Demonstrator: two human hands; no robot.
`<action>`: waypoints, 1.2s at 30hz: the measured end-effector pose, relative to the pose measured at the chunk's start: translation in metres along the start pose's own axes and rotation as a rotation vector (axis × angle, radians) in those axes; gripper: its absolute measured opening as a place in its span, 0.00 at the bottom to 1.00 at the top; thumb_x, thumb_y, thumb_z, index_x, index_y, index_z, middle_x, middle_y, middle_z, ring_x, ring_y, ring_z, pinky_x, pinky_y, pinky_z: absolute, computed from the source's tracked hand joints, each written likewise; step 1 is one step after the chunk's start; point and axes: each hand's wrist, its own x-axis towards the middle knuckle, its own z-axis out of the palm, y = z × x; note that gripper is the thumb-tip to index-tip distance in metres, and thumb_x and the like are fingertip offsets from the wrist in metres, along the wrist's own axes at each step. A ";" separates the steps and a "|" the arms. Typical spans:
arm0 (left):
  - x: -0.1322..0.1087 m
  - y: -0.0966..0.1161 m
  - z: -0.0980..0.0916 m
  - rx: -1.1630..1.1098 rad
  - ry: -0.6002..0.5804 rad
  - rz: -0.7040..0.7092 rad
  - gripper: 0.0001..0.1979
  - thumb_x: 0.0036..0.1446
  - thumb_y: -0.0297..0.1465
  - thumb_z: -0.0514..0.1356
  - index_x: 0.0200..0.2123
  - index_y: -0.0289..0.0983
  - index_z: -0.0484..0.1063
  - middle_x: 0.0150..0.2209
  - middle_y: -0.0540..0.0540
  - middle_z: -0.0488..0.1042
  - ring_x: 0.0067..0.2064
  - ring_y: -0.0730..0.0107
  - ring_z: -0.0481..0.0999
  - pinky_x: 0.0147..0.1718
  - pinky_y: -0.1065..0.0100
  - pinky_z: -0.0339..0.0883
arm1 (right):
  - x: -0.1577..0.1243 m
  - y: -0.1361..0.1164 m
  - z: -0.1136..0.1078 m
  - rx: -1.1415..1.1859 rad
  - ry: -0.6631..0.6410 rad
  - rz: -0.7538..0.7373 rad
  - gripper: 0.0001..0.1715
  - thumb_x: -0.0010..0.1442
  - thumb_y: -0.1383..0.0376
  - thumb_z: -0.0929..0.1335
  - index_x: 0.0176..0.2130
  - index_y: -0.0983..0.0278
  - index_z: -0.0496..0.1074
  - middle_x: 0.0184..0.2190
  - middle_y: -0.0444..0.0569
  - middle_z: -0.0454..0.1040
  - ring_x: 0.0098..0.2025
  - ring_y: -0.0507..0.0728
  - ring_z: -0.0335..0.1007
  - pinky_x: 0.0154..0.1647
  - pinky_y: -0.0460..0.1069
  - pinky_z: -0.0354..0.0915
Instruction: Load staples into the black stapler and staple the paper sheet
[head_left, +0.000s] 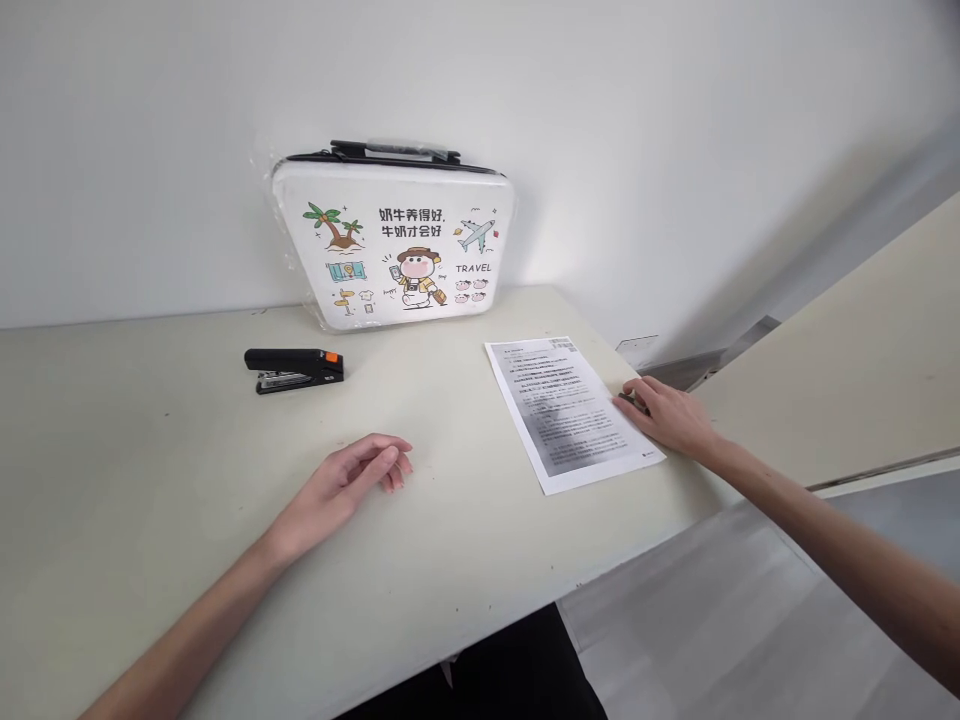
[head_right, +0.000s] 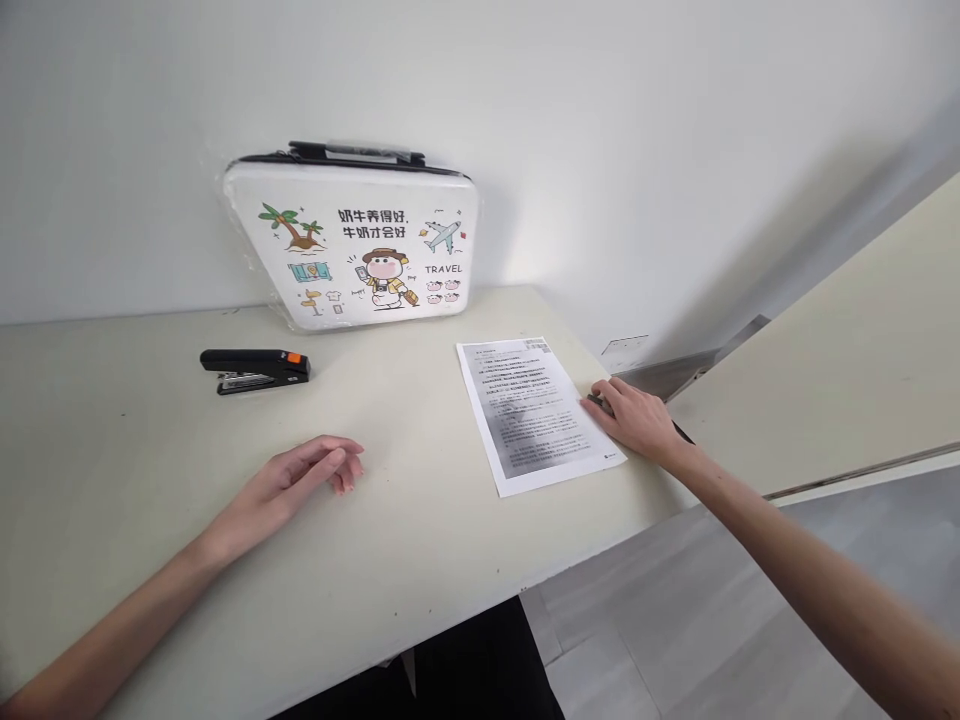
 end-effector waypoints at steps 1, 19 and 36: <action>0.000 0.000 0.000 0.002 0.000 0.000 0.21 0.70 0.50 0.55 0.47 0.40 0.77 0.41 0.44 0.80 0.39 0.62 0.77 0.44 0.61 0.73 | 0.002 0.001 0.000 -0.007 -0.003 -0.026 0.25 0.72 0.45 0.58 0.44 0.58 0.71 0.42 0.52 0.79 0.35 0.60 0.75 0.29 0.50 0.58; 0.000 0.003 0.000 0.013 -0.003 0.012 0.20 0.70 0.50 0.55 0.44 0.41 0.78 0.42 0.45 0.81 0.38 0.64 0.78 0.43 0.60 0.74 | -0.004 -0.013 0.006 -0.149 0.103 -0.102 0.28 0.76 0.48 0.53 0.39 0.60 0.70 0.38 0.53 0.78 0.40 0.61 0.76 0.26 0.49 0.50; -0.001 0.007 0.003 -0.022 0.004 0.035 0.20 0.70 0.49 0.56 0.43 0.40 0.78 0.41 0.44 0.81 0.37 0.64 0.77 0.41 0.62 0.74 | 0.011 -0.022 0.001 -0.125 -0.002 -0.112 0.28 0.75 0.48 0.54 0.42 0.60 0.72 0.39 0.55 0.82 0.34 0.61 0.76 0.26 0.50 0.49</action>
